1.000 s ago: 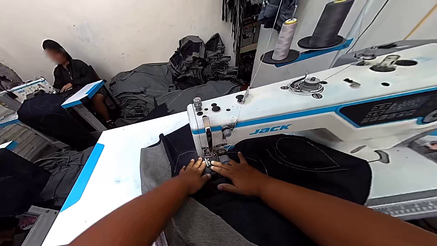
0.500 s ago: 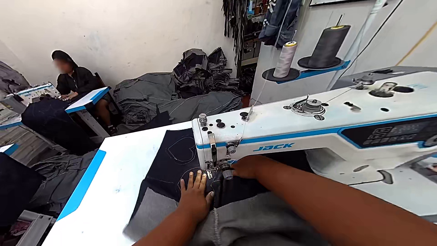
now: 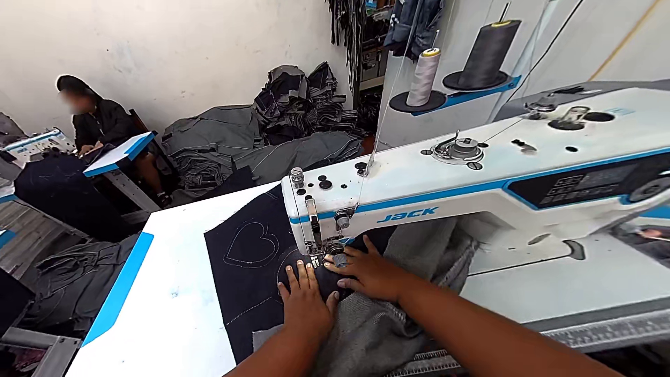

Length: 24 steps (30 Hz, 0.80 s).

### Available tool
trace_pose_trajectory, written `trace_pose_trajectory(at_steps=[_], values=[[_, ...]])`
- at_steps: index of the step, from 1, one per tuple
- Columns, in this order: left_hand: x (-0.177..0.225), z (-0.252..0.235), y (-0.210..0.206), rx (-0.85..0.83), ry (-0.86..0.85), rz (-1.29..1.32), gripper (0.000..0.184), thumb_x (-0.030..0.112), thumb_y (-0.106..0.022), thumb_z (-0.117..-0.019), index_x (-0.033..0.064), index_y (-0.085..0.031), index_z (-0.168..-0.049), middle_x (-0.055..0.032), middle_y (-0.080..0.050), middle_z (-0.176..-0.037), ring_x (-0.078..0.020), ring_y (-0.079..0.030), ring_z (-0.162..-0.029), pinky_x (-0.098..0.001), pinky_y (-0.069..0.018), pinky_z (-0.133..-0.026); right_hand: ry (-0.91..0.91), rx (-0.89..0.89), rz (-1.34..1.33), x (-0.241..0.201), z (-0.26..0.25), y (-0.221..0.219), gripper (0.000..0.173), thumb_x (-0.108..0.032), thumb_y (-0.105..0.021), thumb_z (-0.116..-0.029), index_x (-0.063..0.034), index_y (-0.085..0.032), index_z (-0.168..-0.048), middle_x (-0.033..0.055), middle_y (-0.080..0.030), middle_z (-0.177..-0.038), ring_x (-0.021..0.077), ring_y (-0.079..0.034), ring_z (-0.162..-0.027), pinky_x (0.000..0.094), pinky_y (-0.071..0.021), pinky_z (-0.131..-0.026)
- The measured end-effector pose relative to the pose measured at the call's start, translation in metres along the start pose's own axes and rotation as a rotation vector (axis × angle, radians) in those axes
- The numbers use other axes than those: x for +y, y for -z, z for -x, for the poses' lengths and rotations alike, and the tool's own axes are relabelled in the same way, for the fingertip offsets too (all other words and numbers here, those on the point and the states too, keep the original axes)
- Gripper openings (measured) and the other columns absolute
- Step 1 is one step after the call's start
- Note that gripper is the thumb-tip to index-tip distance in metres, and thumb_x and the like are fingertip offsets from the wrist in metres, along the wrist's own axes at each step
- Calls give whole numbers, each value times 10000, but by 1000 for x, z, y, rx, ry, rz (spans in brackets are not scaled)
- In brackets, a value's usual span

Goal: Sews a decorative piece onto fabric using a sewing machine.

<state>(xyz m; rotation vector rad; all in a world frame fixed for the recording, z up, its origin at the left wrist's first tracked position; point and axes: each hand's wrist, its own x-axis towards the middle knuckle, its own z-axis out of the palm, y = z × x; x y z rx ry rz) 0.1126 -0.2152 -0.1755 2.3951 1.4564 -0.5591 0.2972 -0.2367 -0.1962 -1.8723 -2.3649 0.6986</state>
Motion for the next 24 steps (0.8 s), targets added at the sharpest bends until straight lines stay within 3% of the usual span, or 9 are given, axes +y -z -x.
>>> trace_pose_trajectory(at_steps=[3,6,8,11,14,19,24], values=[[10,-4,1,-2,51,0,907,649,-245,-1053,-14,-28,-1633,-222,4,-1717,-440,0,-1583,-680,-113,-1214,55,-17,27,12,-11,12,440,-351,-474,-1093,-191,-558,-1494,28,-471,-1595,300,-275,-1555,722,10,-1201],[11,-1,-7,36,29,47,928,659,-256,-1046,-28,-32,-1628,-224,-1,-1716,-423,10,-1587,-684,-61,-1220,59,-41,56,12,-15,20,420,-324,-491,-1089,-170,-584,-1469,43,-521,-1550,315,-347,-1516,703,-64,-1209],[9,6,-17,115,-54,77,879,618,-289,-1057,-27,-110,-1627,-215,-101,-1712,-410,-55,-1589,-678,-24,-1223,50,-57,46,12,-15,21,435,-324,-470,-1097,-171,-552,-1495,56,-507,-1562,316,-327,-1527,693,-55,-1213],[1,9,-31,226,-203,104,796,560,-355,-1057,-4,-253,-1611,-204,-294,-1660,-390,-215,-1559,-597,-60,-1256,37,-71,43,14,-16,18,459,-335,-435,-1107,-189,-498,-1537,35,-453,-1606,290,-272,-1555,673,-17,-1224],[-2,7,-31,186,-280,105,797,569,-350,-1060,11,-241,-1618,-178,-262,-1679,-354,-196,-1571,-540,-65,-1273,28,-76,44,14,-16,16,458,-335,-423,-1110,-191,-494,-1539,37,-445,-1611,287,-265,-1558,669,-12,-1227],[4,9,-25,121,-253,74,822,579,-324,-1066,15,-144,-1637,-153,-131,-1722,-339,-87,-1598,-563,-23,-1266,11,-79,42,10,-15,19,458,-328,-394,-1119,-180,-486,-1543,57,-453,-1603,295,-281,-1551,661,-22,-1231],[-28,3,-27,170,-418,45,816,586,-374,-1046,25,-240,-1623,-138,-224,-1703,-331,-149,-1589,-548,-59,-1272,-49,-74,86,-8,-5,11,487,-345,-324,-1127,-228,-398,-1594,13,-347,-1669,298,-160,-1590,702,32,-1212]])
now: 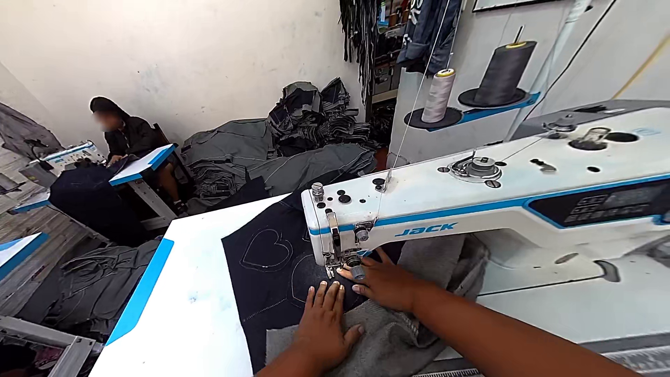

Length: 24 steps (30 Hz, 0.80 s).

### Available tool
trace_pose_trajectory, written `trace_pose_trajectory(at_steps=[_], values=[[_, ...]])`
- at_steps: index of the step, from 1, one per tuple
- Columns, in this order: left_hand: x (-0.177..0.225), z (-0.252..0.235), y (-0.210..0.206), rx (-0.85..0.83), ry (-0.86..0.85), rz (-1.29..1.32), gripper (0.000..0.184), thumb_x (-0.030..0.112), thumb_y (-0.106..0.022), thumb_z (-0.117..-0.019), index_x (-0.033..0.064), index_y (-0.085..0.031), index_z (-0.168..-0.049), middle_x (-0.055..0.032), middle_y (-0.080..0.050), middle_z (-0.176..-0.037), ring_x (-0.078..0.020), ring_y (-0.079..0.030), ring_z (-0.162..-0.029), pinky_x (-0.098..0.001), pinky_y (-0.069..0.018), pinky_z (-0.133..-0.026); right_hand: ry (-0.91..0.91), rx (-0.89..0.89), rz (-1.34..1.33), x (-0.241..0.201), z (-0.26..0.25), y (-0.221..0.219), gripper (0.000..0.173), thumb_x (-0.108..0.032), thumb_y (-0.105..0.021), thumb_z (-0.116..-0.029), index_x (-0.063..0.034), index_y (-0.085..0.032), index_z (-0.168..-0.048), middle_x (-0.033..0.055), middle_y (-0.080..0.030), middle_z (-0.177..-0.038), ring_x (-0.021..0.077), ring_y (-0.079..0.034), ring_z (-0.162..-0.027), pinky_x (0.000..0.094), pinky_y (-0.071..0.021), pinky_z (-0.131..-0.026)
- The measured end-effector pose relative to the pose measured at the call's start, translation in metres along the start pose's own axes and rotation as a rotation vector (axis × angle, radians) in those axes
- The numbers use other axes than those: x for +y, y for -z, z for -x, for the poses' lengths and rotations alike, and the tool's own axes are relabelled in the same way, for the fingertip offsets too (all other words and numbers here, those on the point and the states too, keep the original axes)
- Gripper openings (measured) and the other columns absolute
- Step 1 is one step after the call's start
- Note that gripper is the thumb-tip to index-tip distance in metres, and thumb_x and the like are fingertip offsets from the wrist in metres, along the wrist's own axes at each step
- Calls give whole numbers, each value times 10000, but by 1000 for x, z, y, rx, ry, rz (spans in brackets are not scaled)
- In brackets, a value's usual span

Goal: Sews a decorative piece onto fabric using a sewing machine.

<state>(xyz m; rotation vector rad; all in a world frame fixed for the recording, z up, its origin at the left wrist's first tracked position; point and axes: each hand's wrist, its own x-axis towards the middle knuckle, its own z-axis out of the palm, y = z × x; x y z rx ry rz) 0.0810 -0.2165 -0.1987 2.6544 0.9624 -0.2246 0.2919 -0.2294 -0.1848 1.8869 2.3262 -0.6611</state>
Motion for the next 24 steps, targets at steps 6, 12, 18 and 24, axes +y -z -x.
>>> trace_pose_trajectory(at_steps=[6,12,18,24], values=[[-107,-20,27,-93,-594,-67,759,474,-508,-1007,10,-342,-1585,-187,-313,-1661,-378,-209,-1570,-583,-107,-1262,-191,96,-69,-80,27,-33,545,-376,-345,-1116,-99,-394,-1582,71,-329,-1675,370,-148,-1585,791,0,-1153],[-144,-47,30,-126,-794,-163,757,507,-500,-982,45,-397,-1574,-128,-351,-1657,-329,-195,-1581,-569,-84,-1272,-310,63,-106,-105,23,-38,597,-467,-302,-1109,-157,-331,-1618,38,-283,-1696,343,-117,-1594,779,8,-1160],[-145,-46,20,21,-761,-136,826,625,-407,-965,44,-439,-1551,-126,-415,-1622,-339,-275,-1555,-590,-157,-1253,-218,103,-75,-80,15,-42,594,-505,-316,-1099,-176,-413,-1585,22,-341,-1671,327,-135,-1592,777,2,-1162],[-127,-37,15,93,-564,-112,859,658,-416,-970,33,-414,-1560,-139,-391,-1633,-355,-281,-1550,-627,-170,-1233,62,260,6,-25,5,-34,520,-468,-464,-1073,-154,-577,-1472,66,-522,-1551,342,-344,-1522,740,-118,-1191]])
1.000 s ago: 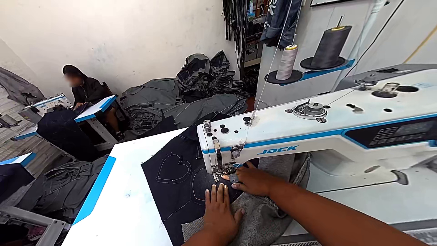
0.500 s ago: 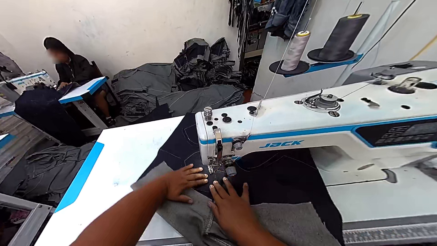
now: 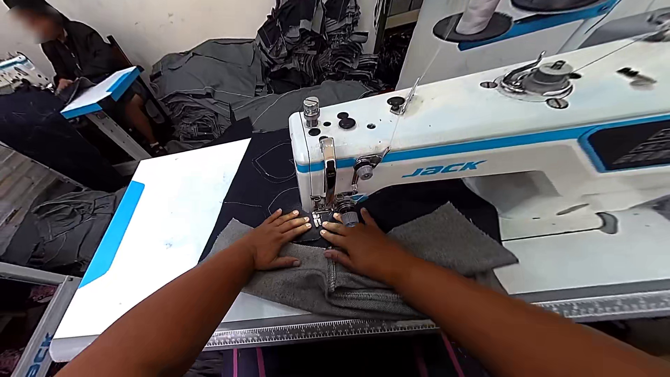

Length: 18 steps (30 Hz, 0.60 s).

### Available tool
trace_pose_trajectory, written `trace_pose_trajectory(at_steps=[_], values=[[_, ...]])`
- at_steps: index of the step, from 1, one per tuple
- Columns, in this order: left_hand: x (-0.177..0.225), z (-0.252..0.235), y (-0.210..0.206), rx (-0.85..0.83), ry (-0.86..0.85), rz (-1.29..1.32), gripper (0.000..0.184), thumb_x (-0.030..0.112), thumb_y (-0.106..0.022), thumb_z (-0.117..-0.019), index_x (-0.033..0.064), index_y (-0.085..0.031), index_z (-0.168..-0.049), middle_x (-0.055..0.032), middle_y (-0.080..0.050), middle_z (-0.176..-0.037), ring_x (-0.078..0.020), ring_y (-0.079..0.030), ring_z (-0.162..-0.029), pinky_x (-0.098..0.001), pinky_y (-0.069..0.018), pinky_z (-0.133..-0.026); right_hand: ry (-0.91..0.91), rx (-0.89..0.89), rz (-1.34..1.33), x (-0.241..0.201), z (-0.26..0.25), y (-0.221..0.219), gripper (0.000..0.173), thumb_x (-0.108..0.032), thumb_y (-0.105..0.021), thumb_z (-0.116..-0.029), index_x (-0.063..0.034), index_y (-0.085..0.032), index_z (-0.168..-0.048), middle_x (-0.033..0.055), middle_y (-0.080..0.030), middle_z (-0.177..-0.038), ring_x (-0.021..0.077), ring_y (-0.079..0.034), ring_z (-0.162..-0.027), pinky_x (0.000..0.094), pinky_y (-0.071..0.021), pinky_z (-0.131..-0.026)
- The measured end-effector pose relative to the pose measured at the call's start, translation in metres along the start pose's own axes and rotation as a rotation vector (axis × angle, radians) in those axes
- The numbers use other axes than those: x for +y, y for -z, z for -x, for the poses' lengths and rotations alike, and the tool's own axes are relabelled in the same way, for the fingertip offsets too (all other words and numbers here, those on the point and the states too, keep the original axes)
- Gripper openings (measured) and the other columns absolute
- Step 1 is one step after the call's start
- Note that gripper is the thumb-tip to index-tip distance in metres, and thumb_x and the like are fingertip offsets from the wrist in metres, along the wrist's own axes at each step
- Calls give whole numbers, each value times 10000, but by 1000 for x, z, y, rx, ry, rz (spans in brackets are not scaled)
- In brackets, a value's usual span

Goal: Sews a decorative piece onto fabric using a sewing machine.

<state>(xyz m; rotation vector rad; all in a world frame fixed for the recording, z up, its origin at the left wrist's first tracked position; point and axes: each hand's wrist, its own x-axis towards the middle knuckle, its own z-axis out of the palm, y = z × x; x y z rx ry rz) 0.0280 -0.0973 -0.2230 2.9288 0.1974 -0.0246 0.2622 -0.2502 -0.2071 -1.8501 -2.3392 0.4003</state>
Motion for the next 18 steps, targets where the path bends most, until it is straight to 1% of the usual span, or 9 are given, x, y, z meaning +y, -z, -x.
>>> trace_pose_trajectory(at_steps=[2,5,8,9,11,12,13,15,18], values=[[18,0,-3,35,128,7,834,623,-475,-968,44,-409,-1566,-126,-382,-1641,-344,-269,-1556,-624,-157,-1235,65,-12,-15,15,-4,10,457,-392,-494,-1079,-153,-599,-1454,67,-538,-1538,324,-370,-1511,723,-118,-1204],[59,-7,-8,27,426,28,838,626,-518,-977,85,-360,-1597,-83,-316,-1678,-308,-191,-1582,-612,-103,-1250,-108,-248,-112,0,-11,43,409,-265,-481,-1090,-163,-577,-1474,49,-480,-1586,315,-283,-1550,702,-75,-1217],[90,-21,3,-123,655,82,819,609,-427,-1034,111,-212,-1647,-57,-150,-1731,-294,-51,-1605,-599,-31,-1257,-270,-295,-167,-39,-5,43,478,-367,-462,-1085,-134,-550,-1493,95,-442,-1607,364,-265,-1547,728,-130,-1190],[91,-24,9,-164,664,83,750,551,-408,-1063,117,-221,-1646,-59,-165,-1727,-300,-83,-1601,-599,-75,-1252,-302,-260,-153,-53,0,35,516,-411,-461,-1079,-124,-534,-1501,108,-424,-1616,377,-241,-1553,754,-97,-1180],[73,-24,24,-142,523,28,567,430,-405,-1096,99,-444,-1554,-95,-407,-1623,-321,-336,-1512,-586,-287,-1175,-327,-208,-104,-69,10,14,609,-461,-417,-1083,-78,-435,-1555,132,-302,-1677,387,-104,-1587,776,23,-1169],[53,-22,28,-104,367,-15,486,358,-424,-1098,78,-558,-1471,-113,-520,-1534,-328,-438,-1444,-573,-344,-1145,-314,-171,-76,-71,14,2,645,-478,-374,-1089,-57,-384,-1578,140,-248,-1697,387,-54,-1593,781,57,-1160],[32,-18,29,-91,192,-47,433,285,-451,-1086,67,-608,-1425,-117,-557,-1502,-335,-456,-1438,-576,-332,-1165,-290,-115,-56,-69,17,-10,660,-492,-344,-1091,-53,-373,-1583,140,-242,-1699,387,-52,-1594,783,56,-1155],[-1,-10,26,-133,-52,-25,469,231,-432,-1065,62,-543,-1488,-110,-473,-1586,-358,-350,-1518,-620,-207,-1226,-243,-21,-34,-61,20,-24,657,-515,-327,-1086,-87,-401,-1578,111,-290,-1687,371,-104,-1592,767,19,-1170],[-13,-6,13,-66,-79,20,545,312,-337,-1059,67,-508,-1514,-95,-450,-1604,-348,-328,-1532,-644,-183,-1220,-136,136,-9,-37,19,-30,597,-500,-430,-1061,-112,-524,-1506,90,-454,-1601,361,-285,-1545,751,-84,-1182]])
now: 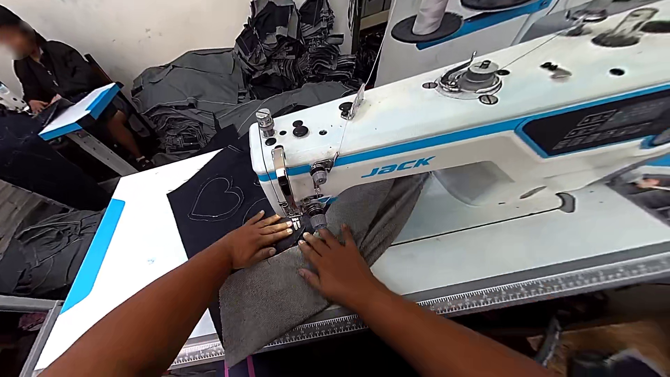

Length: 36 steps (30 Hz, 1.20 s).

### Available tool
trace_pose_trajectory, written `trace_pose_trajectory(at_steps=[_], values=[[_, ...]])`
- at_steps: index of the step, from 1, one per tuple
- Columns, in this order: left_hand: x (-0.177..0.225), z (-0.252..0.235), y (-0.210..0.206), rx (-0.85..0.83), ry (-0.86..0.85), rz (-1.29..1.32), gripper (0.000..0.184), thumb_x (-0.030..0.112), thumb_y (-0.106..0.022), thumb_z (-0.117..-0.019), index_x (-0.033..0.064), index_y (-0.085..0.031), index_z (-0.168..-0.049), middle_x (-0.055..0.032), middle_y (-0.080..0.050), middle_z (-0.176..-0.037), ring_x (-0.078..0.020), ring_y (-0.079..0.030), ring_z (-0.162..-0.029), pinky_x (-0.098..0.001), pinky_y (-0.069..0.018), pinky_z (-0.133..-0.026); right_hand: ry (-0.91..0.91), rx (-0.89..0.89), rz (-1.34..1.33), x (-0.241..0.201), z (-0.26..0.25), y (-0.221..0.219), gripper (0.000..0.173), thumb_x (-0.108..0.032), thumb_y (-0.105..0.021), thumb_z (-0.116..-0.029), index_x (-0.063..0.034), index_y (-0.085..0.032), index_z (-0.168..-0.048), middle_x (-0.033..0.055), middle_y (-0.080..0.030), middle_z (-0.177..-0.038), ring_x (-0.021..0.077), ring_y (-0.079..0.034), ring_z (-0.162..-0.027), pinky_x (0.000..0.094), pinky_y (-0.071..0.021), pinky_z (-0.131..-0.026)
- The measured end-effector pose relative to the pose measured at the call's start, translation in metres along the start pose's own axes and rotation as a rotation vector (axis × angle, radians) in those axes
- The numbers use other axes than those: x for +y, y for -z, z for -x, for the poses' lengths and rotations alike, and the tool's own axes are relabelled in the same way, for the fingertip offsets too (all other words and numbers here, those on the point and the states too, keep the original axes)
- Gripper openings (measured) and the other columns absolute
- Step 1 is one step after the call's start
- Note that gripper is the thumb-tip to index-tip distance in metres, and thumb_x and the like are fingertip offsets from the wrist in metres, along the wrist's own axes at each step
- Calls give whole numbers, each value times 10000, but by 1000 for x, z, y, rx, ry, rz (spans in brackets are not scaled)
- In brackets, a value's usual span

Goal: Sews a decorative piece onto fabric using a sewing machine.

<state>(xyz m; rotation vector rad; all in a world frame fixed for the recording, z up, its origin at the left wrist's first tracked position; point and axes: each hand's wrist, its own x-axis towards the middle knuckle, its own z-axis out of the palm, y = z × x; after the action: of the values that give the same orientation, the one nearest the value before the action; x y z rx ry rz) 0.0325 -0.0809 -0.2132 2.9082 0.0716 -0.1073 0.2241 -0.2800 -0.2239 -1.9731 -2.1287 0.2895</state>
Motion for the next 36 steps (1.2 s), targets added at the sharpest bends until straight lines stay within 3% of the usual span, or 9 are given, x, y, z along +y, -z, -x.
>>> trace_pose_trajectory(at_steps=[5,8,13,17,19,21,23,25,36], values=[[34,-3,-10,90,283,62,535,310,-323,-1083,99,-449,-1558,-52,-385,-1648,-302,-243,-1570,-637,-114,-1231,261,146,-23,50,-17,10,432,-331,-597,-1009,-136,-649,-1391,82,-628,-1428,344,-448,-1456,696,-208,-1196],[57,-8,-16,135,441,115,502,255,-321,-1103,116,-424,-1575,-30,-350,-1667,-288,-201,-1583,-634,-87,-1236,277,22,-78,52,-27,36,394,-149,-570,-1020,-141,-645,-1406,120,-668,-1359,352,-478,-1429,682,-163,-1216],[48,-16,20,-85,373,-1,471,233,-471,-1083,143,-478,-1545,-58,-432,-1616,-334,-371,-1491,-627,-330,-1113,318,-173,-27,30,-19,53,555,-412,-470,-1076,1,-735,-816,167,-720,-929,380,-631,-1157,601,-216,-1228],[23,-4,3,-31,182,-75,554,371,-440,-1069,119,-448,-1562,-76,-373,-1653,-333,-243,-1565,-660,-133,-1221,-80,-264,120,42,-10,59,486,-414,-598,-1021,41,-753,-953,215,-719,-1112,390,-543,-1319,518,-194,-1256],[20,-3,-2,-17,189,4,559,344,-459,-1070,102,-425,-1572,-62,-338,-1671,-292,-190,-1586,-644,-52,-1243,-168,-80,57,25,-7,51,325,-246,-695,-966,46,-739,-1101,245,-678,-1225,454,-540,-1297,670,-199,-1209],[23,-2,-4,-25,217,36,563,343,-468,-1069,108,-415,-1578,-43,-325,-1679,-272,-179,-1589,-650,-52,-1238,-164,-11,-64,-10,-4,31,424,-245,-585,-1027,-42,-616,-1399,186,-560,-1473,455,-432,-1423,775,-133,-1168],[24,-3,-6,-1,232,43,567,366,-454,-1068,116,-423,-1575,-35,-334,-1675,-269,-184,-1587,-667,-57,-1228,-172,-184,-137,-30,-6,18,569,-418,-340,-1111,-169,-324,-1623,15,-260,-1705,336,-112,-1595,769,45,-1171],[30,-4,-7,14,261,51,570,389,-435,-1074,125,-419,-1579,-30,-332,-1676,-266,-183,-1588,-671,-56,-1225,-144,-237,-107,-24,-6,7,612,-500,-256,-1106,-214,-255,-1647,-57,-178,-1726,286,-1,-1608,762,99,-1160],[73,-17,-10,52,592,102,559,375,-383,-1110,154,-330,-1620,2,-263,-1704,-265,-121,-1600,-658,-30,-1229,17,-168,-96,7,-8,20,521,-376,-440,-1094,-188,-425,-1581,-17,-347,-1670,312,-158,-1589,760,19,-1175]])
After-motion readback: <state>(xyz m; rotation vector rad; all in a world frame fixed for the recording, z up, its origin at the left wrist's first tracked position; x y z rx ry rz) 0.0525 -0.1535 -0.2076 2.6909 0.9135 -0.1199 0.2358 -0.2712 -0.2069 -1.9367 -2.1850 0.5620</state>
